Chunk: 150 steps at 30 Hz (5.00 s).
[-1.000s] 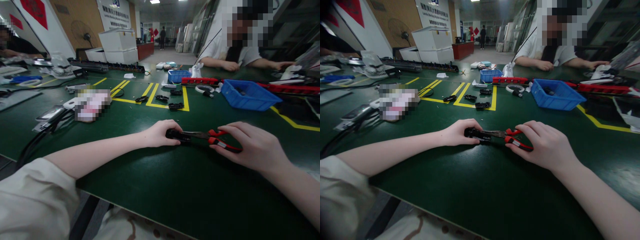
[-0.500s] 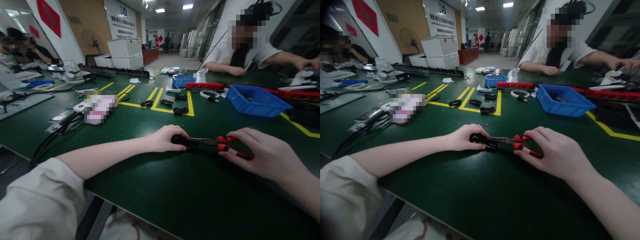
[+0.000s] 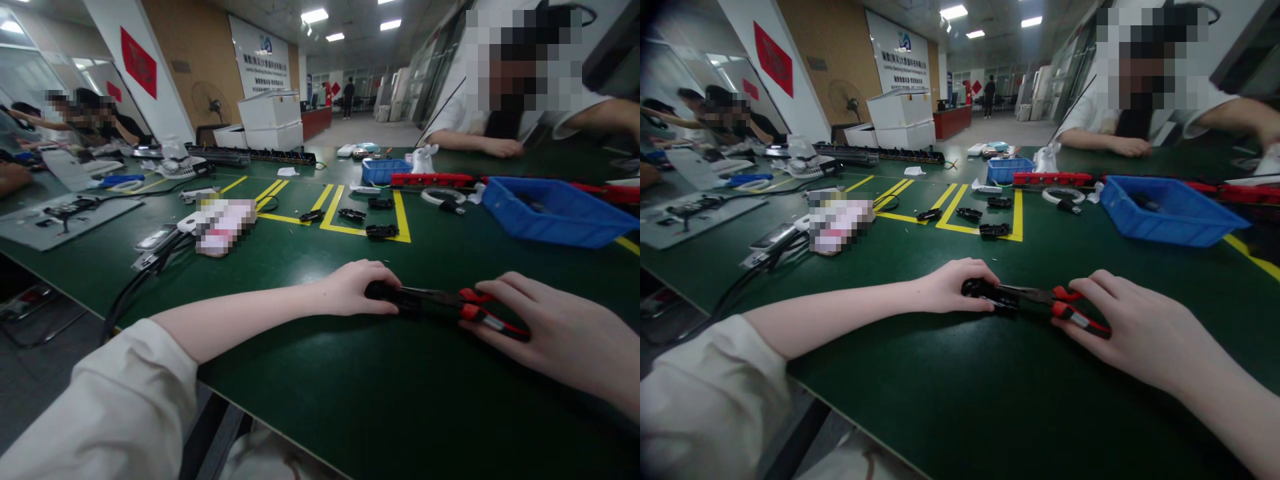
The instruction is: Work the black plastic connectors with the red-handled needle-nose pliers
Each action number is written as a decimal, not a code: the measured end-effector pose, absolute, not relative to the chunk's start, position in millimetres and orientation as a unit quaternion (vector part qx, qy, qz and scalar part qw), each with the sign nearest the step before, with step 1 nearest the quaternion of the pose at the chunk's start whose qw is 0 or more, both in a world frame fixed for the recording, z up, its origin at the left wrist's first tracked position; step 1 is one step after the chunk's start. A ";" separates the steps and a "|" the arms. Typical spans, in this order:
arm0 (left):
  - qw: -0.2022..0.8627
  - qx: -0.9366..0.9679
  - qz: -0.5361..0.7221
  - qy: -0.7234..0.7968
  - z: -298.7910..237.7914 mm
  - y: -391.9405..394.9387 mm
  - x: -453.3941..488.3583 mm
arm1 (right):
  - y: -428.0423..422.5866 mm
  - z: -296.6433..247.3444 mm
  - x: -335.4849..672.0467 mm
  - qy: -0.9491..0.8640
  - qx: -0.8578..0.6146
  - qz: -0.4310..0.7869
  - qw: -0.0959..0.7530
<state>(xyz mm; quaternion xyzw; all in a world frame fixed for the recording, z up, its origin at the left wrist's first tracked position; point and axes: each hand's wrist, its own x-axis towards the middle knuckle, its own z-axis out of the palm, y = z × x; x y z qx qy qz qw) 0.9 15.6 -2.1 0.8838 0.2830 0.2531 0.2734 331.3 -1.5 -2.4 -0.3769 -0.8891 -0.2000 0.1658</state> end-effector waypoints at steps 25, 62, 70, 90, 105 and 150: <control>0.270 0.894 0.226 0.276 0.0 17.8 1.6 | -0.9 5.1 335.7 -0.892 -0.390 -0.137 0.182; 0.294 0.882 0.257 0.264 -4.0 15.8 0.6 | -16.0 15.6 322.6 -0.890 -0.309 -0.265 0.205; 0.291 0.882 0.256 0.267 -2.9 15.5 0.6 | -21.0 18.0 316.9 -0.883 -0.342 -0.251 0.199; 0.213 0.909 0.229 0.276 -5.4 11.0 2.4 | -15.5 9.2 323.2 -0.892 -0.323 -0.239 0.206; 0.224 0.906 0.232 0.273 -10.4 9.2 3.2 | -23.1 16.0 319.1 -0.893 -0.404 -0.109 0.166; 0.259 0.909 0.240 0.221 -10.6 16.4 5.2 | -16.3 6.4 323.0 -0.884 -0.402 -0.144 0.189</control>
